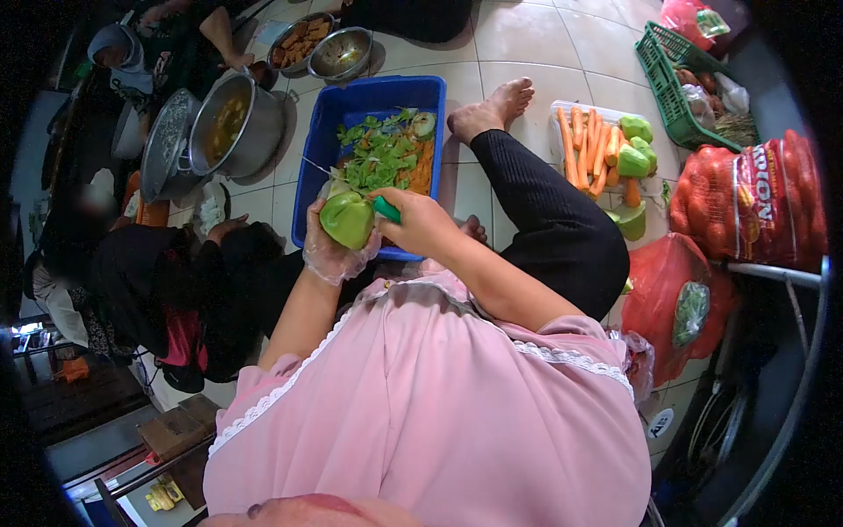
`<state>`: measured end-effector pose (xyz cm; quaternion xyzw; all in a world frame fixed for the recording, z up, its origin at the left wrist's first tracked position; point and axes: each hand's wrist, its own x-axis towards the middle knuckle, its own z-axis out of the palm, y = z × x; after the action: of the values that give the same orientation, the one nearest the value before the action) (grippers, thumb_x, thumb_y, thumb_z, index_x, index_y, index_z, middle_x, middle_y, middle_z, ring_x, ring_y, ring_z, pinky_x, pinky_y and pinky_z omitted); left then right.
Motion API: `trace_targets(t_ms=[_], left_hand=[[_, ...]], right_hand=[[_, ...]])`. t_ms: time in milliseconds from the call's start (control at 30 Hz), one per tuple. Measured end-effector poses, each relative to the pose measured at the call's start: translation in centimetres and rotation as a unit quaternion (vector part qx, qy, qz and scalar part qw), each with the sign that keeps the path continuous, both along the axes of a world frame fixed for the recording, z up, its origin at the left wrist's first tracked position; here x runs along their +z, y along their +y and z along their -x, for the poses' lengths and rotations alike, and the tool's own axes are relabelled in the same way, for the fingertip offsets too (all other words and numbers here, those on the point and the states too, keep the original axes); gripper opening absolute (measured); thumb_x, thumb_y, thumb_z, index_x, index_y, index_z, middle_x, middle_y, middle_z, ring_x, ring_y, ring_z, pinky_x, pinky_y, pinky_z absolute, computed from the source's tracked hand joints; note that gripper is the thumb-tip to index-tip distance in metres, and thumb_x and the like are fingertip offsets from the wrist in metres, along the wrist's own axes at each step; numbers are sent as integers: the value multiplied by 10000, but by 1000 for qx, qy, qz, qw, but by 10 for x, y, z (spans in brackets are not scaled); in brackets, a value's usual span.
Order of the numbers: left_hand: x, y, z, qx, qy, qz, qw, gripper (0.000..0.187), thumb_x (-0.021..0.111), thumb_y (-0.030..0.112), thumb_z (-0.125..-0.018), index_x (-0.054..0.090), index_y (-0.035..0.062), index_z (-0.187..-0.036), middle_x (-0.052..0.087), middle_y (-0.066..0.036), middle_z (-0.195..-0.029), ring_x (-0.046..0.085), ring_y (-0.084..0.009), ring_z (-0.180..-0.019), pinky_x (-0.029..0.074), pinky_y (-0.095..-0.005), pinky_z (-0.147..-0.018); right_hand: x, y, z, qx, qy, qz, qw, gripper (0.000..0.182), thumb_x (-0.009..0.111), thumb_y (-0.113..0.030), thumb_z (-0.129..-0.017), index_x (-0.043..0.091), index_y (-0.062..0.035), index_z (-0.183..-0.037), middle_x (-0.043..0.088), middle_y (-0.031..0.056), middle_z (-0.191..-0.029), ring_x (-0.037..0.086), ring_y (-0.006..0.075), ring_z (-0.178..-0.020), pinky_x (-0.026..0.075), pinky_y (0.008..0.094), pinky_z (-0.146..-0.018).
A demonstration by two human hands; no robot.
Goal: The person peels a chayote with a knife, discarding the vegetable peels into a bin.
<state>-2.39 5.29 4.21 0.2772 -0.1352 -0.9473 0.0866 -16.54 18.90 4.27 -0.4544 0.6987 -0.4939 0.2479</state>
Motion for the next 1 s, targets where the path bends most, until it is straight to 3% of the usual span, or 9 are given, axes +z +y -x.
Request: trace_targets(t_ms=[33,133,233,267,467,767,867,967,1000], left_hand=[[1,0,2,29,2,-4,1000,540,505,565,-862,610,123,-1153,640,-94,-1092,628,-291,-956,562,-446,-758],[9,3,6,70,10,-20,997,515,507,519,-860,616,99,-1136,651,-101,-1072,638,-292,-940,556,-450,-784],[-14,-5,9,150,7,45,988,519,508,496,-851,613,72,-1131,659,-109,-1061,645,-294,-931,543,-452,-834],[-20,-5,6,153,38,5,988,515,502,481,-849,610,64,-1132,664,-115,-1048,647,-296,-932,531,-441,-862],[-21,-1,12,180,-12,66,981,525,505,496,-830,613,78,-1128,663,-115,-1051,643,-298,-945,521,-444,-858],[-26,-7,10,202,-13,55,978,529,500,503,-821,624,79,-1112,658,-115,-1072,637,-307,-957,517,-458,-854],[-8,-4,8,193,-11,72,978,536,502,507,-816,624,74,-1108,661,-113,-1070,640,-310,-951,520,-463,-851],[5,0,0,157,46,-7,987,544,511,506,-810,623,71,-1117,659,-114,-1078,639,-310,-955,534,-470,-831],[5,-1,0,165,37,-7,986,545,513,504,-806,624,71,-1119,659,-115,-1082,639,-309,-971,550,-478,-801]], right_hand=[[2,0,-5,-28,63,25,997,378,676,-300,-847,607,-75,-1143,677,200,-918,662,364,-877,522,419,-754],[5,3,-14,-27,110,-68,991,349,639,-389,-879,593,-70,-1013,673,167,-854,654,370,-824,520,459,-684],[11,5,-28,-6,180,-23,983,323,626,-386,-890,569,-68,-905,661,136,-808,654,349,-774,511,462,-627],[10,5,-31,-10,191,9,982,319,629,-388,-885,583,-73,-901,654,131,-796,654,335,-760,520,447,-631],[11,4,-31,-3,212,4,977,324,636,-395,-877,592,-74,-883,660,124,-810,656,325,-776,525,431,-640],[9,4,-29,-14,214,1,977,324,626,-399,-879,601,-77,-898,664,134,-808,661,336,-765,524,448,-637],[5,3,-22,-17,196,-41,980,348,592,-424,-903,599,-76,-908,668,152,-795,667,357,-751,519,478,-641],[-5,-2,1,-64,154,-189,968,383,554,-453,-927,590,-72,-906,671,169,-790,666,381,-743,514,499,-654],[4,0,-3,-63,146,-156,975,414,521,-474,-943,585,-67,-904,675,174,-801,664,389,-751,514,502,-656]])
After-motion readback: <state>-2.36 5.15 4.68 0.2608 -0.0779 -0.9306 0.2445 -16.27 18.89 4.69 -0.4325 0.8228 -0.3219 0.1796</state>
